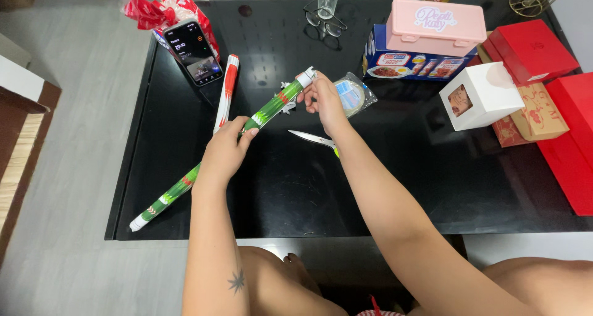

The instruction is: The person unrolls a roll of green Christmas wrapping paper, cuts a rectangular sheet with scissors, and places a red box on the paper. They then fold the paper around the box and prepare to secure it with tape.

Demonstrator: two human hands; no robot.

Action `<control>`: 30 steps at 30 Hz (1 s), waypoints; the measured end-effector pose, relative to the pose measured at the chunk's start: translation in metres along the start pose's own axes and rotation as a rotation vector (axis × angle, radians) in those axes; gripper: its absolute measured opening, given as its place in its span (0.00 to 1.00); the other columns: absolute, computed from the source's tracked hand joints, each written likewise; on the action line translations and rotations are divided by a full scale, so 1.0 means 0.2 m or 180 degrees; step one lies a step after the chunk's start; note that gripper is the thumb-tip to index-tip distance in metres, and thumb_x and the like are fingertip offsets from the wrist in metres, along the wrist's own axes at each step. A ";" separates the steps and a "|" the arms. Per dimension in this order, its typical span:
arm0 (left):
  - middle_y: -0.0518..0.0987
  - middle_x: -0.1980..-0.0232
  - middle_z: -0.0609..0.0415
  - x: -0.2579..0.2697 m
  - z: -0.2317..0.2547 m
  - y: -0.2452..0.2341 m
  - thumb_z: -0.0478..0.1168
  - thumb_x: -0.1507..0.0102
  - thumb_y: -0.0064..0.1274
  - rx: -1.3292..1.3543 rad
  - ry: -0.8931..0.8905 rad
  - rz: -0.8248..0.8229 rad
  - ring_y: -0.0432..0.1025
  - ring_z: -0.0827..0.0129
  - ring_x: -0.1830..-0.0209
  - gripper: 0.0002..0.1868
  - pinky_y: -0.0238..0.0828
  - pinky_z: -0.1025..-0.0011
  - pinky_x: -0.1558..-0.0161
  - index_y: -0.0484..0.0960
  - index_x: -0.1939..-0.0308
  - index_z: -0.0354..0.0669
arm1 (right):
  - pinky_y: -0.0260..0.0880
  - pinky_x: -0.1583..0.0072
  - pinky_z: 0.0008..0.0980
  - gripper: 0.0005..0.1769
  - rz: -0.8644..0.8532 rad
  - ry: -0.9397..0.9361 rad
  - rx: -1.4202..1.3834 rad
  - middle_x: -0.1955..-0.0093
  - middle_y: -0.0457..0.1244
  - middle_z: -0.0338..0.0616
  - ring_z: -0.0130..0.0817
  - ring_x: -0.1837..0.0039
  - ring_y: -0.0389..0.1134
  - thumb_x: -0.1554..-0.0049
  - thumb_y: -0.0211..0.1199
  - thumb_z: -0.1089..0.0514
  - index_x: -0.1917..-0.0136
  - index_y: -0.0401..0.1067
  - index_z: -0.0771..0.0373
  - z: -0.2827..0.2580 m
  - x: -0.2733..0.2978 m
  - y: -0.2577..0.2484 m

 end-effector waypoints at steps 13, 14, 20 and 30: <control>0.78 0.63 0.46 0.03 0.38 0.17 0.47 0.32 0.53 -0.0723 0.1268 0.0397 0.76 0.49 0.60 0.15 0.71 0.54 0.59 0.78 0.47 0.41 | 0.58 0.58 0.23 0.17 0.0346 -0.0464 -0.0086 0.62 0.64 0.43 0.23 0.60 0.59 0.41 0.42 0.62 0.46 0.69 0.68 -0.18 0.23 -0.38; 0.78 0.63 0.47 0.03 0.43 0.20 0.47 0.32 0.53 -0.0764 0.1349 0.0331 0.76 0.49 0.61 0.15 0.72 0.55 0.60 0.78 0.47 0.41 | 0.59 0.57 0.24 0.16 0.0461 -0.0560 -0.0159 0.62 0.63 0.43 0.24 0.59 0.60 0.39 0.43 0.61 0.46 0.69 0.68 -0.21 0.29 -0.44; 0.79 0.63 0.49 0.01 0.92 0.47 0.50 0.30 0.49 -0.0874 0.1749 -0.0210 0.77 0.51 0.66 0.15 0.73 0.56 0.66 0.77 0.49 0.43 | 0.61 0.56 0.27 0.17 0.1059 -0.0609 -0.0605 0.59 0.63 0.41 0.26 0.57 0.64 0.36 0.46 0.55 0.43 0.69 0.65 -0.46 0.69 -0.89; 0.79 0.53 0.43 0.03 1.70 1.19 0.54 0.31 0.50 -0.0154 0.2262 -0.0971 0.76 0.44 0.65 0.21 0.72 0.51 0.68 0.71 0.44 0.43 | 0.60 0.58 0.24 0.16 0.1977 -0.0592 0.1058 0.60 0.64 0.39 0.24 0.61 0.61 0.30 0.44 0.49 0.49 0.66 0.61 -1.00 1.28 -1.81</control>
Point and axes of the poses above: each hand's wrist, its own x-axis away from the middle knuckle, its own y-axis out of the palm, z = x × y, the point moved 3 cm from there along -x, towards the middle knuckle
